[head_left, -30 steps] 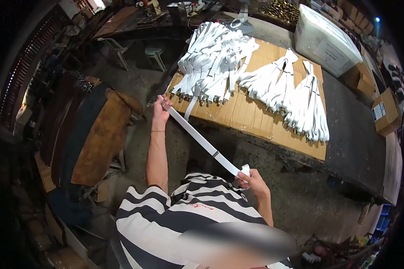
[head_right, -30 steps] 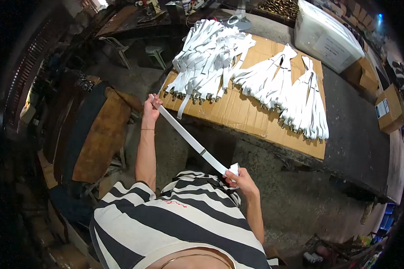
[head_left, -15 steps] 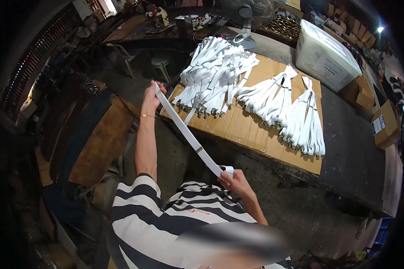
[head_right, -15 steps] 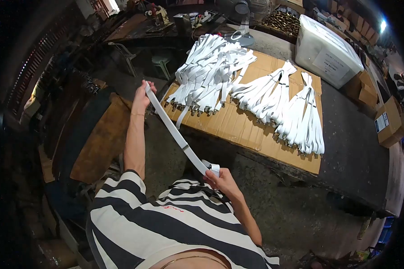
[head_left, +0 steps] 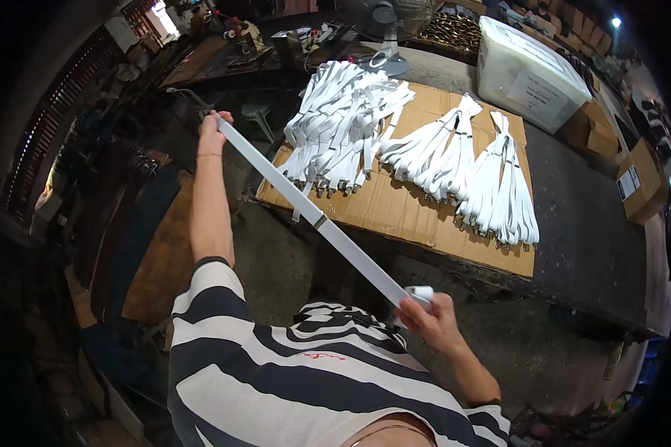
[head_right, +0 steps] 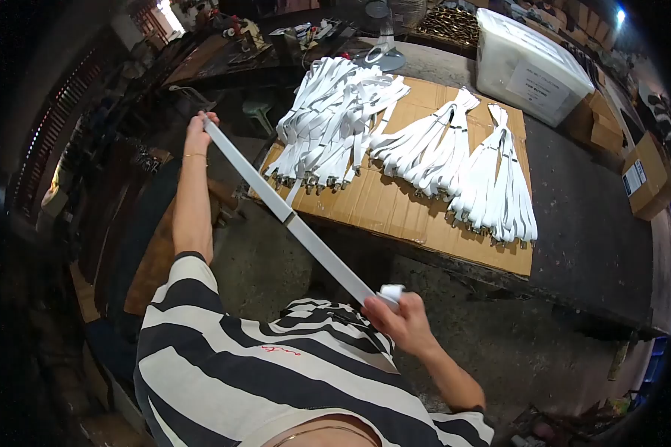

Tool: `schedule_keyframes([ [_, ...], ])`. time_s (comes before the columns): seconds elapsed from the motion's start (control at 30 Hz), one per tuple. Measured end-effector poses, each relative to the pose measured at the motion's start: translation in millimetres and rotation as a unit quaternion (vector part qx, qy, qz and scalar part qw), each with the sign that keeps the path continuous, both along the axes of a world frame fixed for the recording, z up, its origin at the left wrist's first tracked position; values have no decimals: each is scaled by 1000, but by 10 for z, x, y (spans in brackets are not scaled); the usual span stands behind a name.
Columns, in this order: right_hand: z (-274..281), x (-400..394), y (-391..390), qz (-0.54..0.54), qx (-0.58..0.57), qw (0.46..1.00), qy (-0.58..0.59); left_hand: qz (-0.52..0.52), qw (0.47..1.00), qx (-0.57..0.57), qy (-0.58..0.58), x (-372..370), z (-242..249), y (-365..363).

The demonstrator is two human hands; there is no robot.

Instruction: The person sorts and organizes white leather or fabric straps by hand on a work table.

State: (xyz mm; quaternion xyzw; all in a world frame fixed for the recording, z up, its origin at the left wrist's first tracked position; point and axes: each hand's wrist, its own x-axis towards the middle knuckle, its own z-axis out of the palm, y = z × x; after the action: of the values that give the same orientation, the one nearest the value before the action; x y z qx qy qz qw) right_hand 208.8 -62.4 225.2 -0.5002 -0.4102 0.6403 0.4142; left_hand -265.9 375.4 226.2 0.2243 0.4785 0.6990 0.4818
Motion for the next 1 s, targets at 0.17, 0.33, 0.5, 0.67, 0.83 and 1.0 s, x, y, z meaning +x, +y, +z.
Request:
schedule_keyframes([
  [0.17, 444, 437, -492, 8, 53, 995, -89, 28, 997, 12, -72, -396, 321, 150],
  [0.33, 929, 684, -819, 67, 151, 957, -240, 6, 994, 80, -70, -1151, 720, 297],
  [0.5, 1232, 726, -930, 87, 264, 926, -254, 31, 994, 101, -20, -1710, 1373, 326],
  [0.67, 819, 678, -699, 36, 145, 969, -198, -83, 971, 219, 51, -981, 807, 560],
  [0.83, -128, 294, -91, 27, 86, 992, -92, -156, 976, 107, -106, 355, -19, 189],
  [1.0, -934, -89, 361, 19, -22, 999, 44, -227, 964, 87, -110, 1405, -422, -550],
])
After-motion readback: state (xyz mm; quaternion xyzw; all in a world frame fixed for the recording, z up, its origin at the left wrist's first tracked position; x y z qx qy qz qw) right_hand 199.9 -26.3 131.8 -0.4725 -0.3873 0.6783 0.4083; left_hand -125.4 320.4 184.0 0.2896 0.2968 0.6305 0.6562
